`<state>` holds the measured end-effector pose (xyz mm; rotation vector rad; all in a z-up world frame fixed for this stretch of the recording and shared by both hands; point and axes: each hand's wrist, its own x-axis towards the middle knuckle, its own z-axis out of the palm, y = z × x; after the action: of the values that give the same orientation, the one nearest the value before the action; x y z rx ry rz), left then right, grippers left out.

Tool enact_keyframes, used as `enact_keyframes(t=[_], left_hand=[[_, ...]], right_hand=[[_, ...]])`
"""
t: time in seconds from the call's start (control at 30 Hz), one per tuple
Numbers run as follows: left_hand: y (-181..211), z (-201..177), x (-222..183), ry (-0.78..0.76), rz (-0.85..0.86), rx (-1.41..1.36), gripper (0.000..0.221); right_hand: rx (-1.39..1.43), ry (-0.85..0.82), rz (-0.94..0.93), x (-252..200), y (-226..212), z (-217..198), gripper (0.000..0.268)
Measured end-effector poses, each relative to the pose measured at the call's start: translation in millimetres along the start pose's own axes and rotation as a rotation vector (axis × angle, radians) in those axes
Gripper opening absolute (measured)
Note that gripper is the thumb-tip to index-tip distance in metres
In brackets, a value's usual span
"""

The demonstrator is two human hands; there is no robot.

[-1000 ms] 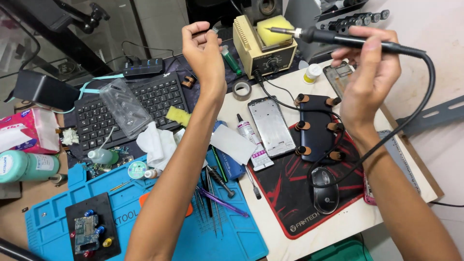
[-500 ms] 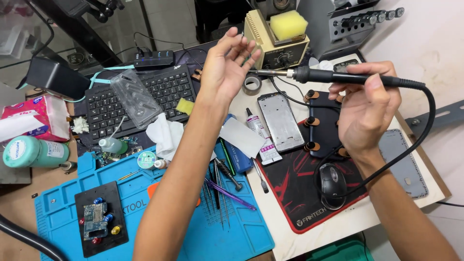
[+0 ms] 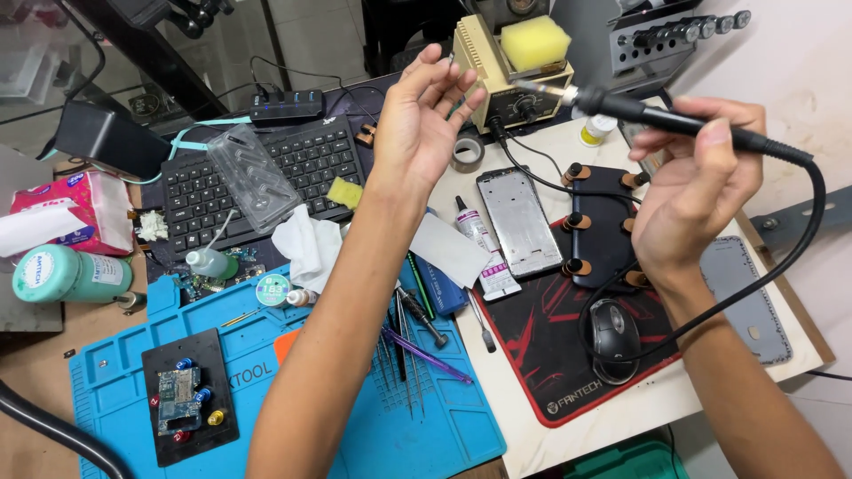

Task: The person is performing a repair on a small electronic component, which involves cleaning the part with a tissue, applying adhesive from a tube, and soldering connections using a soldering iron.

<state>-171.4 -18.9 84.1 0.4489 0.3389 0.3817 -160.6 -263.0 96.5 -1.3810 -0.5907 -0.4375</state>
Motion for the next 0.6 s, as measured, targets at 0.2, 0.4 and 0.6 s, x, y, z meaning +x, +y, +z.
enact_keyframes(t=[0.2,0.4,0.6], left_hand=[[0,-3,-1,0.072,-0.009,0.004,0.040],[0,-2,-3,0.085,-0.020,0.015,0.039],[-1,-4,-2,0.091,-0.030,0.031,0.038]], right_hand=[[-0.089,-0.093,0.009,19,21,-2,0.023],[-0.191,-0.123,-0.063,19,23,1,0.027],[-0.198,-0.140,-0.045,22,26,3,0.028]])
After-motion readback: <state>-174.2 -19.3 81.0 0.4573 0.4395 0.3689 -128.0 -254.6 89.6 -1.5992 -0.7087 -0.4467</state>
